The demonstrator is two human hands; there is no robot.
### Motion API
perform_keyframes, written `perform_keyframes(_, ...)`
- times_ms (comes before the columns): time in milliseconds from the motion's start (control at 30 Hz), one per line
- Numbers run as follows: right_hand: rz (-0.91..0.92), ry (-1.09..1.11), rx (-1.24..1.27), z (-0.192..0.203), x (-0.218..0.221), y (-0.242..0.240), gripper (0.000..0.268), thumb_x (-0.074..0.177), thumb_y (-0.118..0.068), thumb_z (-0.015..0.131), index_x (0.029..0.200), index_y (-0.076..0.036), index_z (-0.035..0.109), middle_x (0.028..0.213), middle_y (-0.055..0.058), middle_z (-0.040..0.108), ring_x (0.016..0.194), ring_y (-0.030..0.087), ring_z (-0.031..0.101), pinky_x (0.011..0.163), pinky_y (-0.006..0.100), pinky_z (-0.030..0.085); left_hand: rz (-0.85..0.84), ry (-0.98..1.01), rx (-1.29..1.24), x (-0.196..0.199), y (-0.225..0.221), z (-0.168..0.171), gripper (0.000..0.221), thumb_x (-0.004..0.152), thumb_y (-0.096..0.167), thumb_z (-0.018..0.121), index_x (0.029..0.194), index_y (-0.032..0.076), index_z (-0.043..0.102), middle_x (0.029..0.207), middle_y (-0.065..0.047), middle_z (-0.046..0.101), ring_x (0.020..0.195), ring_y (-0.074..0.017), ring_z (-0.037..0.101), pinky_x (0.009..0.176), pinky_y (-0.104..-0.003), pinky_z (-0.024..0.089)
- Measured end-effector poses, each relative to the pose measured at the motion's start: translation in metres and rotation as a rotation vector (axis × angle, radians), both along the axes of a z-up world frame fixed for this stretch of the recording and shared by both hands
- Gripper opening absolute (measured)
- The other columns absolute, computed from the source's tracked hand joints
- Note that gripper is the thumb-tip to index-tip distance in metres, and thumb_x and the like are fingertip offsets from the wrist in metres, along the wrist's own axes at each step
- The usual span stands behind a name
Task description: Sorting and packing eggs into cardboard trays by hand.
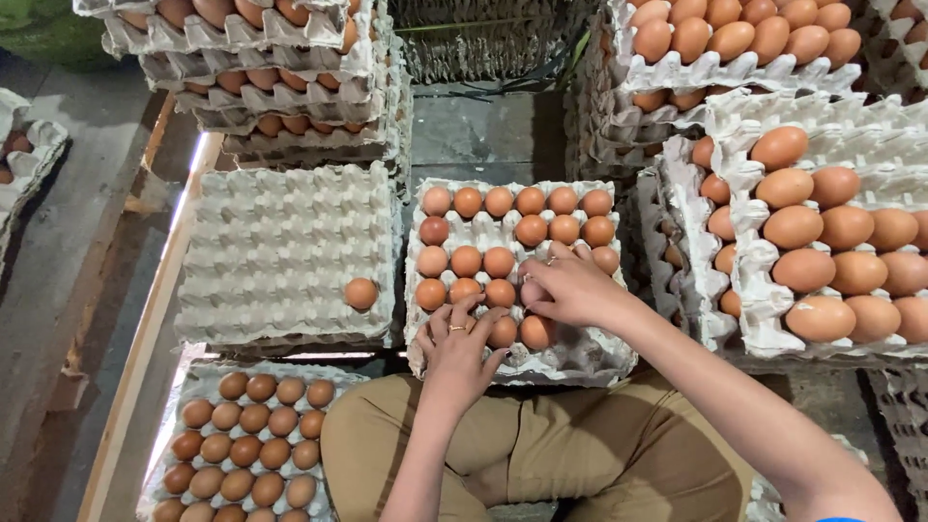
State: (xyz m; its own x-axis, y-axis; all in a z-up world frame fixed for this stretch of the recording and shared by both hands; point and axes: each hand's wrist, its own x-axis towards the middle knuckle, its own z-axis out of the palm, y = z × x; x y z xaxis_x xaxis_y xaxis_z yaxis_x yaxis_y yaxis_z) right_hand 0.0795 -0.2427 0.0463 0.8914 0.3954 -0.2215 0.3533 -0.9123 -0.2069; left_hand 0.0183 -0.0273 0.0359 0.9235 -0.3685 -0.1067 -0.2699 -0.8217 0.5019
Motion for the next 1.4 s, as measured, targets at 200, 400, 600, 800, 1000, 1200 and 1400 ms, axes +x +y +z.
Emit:
perform_keyframes(200, -0.38, 0.356, 0.938, 0.008, -0.027, -0.02, 0.051, 0.076, -0.02, 0.081, 0.122, -0.007, 0.062, 0.104, 0.009, 0.074, 0.092, 0.017, 0.065, 0.082, 0.033, 0.056, -0.044, -0.222, -0.186, -0.005, 0.01, -0.006, 0.049, 0.08, 0.021, 0.078, 0.123, 0.023, 0.056, 0.132, 0.003, 0.052, 0.127, -0.0274, 0.035, 0.105, -0.053, 0.019)
perform_keyframes(400, -0.603, 0.906, 1.804, -0.008, -0.084, -0.031, 0.046, 0.085, -0.008, 0.057, 0.127, 0.007, 0.049, 0.108, 0.026, 0.059, 0.08, 0.031, 0.065, 0.068, 0.036, 0.056, 0.123, 0.353, -1.295, -0.02, 0.01, -0.015, 0.051, 0.083, 0.001, 0.058, 0.133, 0.005, 0.049, 0.132, -0.01, 0.053, 0.117, -0.0209, 0.053, 0.1, -0.033, 0.044)
perform_keyframes(600, -0.713, 0.94, 1.741, -0.003, -0.116, -0.009, 0.036, 0.094, -0.018, 0.05, 0.066, 0.003, 0.059, 0.059, 0.017, 0.06, 0.047, 0.025, 0.059, 0.041, 0.032, 0.049, 0.376, 1.113, -2.096, -0.045, -0.012, 0.01, 0.049, 0.099, 0.04, 0.041, 0.138, 0.01, 0.045, 0.1, -0.01, 0.058, 0.068, -0.0192, 0.048, 0.062, -0.031, 0.041)
perform_keyframes(800, -0.421, 0.46, 1.271, 0.022, -0.135, 0.004, 0.031, 0.091, -0.007, 0.058, 0.121, -0.002, 0.057, 0.095, 0.009, 0.067, 0.088, 0.016, 0.069, 0.074, 0.027, 0.053, 0.224, 0.737, -1.739, -0.059, -0.026, 0.031, 0.053, 0.093, 0.015, 0.034, 0.144, 0.0, 0.037, 0.149, -0.014, 0.041, 0.121, -0.0212, 0.047, 0.093, -0.032, 0.041)
perform_keyframes(1000, -0.568, 0.599, 1.442, 0.034, -0.157, 0.0, 0.045, 0.09, 0.0, 0.057, 0.135, -0.006, 0.051, 0.078, 0.01, 0.063, 0.039, 0.01, 0.04, 0.035, 0.024, 0.031, -0.079, -0.317, -0.702, -0.084, -0.046, 0.074, 0.051, 0.07, 0.001, 0.067, 0.12, 0.007, 0.057, 0.117, -0.01, 0.057, 0.103, -0.0288, 0.054, 0.088, -0.038, 0.048)
perform_keyframes(1200, -0.553, 0.515, 1.356, 0.071, -0.152, -0.046, 0.059, 0.075, -0.005, 0.074, 0.128, -0.008, 0.048, 0.087, 0.022, 0.072, 0.032, 0.009, 0.046, 0.025, 0.023, 0.033, -0.1, -0.245, -0.746, -0.087, -0.052, 0.047, 0.079, 0.073, 0.007, 0.075, 0.141, 0.005, 0.035, 0.14, -0.019, 0.039, 0.125, -0.032, 0.046, 0.1, -0.038, 0.046)
perform_keyframes(1400, -0.712, -0.439, 0.767, 0.123, -0.117, -0.163, 0.036, 0.068, -0.006, 0.082, 0.097, -0.007, 0.063, 0.083, 0.001, 0.066, 0.073, 0.012, 0.058, 0.069, 0.027, 0.049, 0.099, -0.218, -0.479, -0.072, -0.019, 0.0, 0.073, 0.074, 0.01, 0.073, 0.139, 0.008, 0.041, 0.134, -0.013, 0.041, 0.105, -0.0188, 0.057, 0.088, -0.032, 0.051)
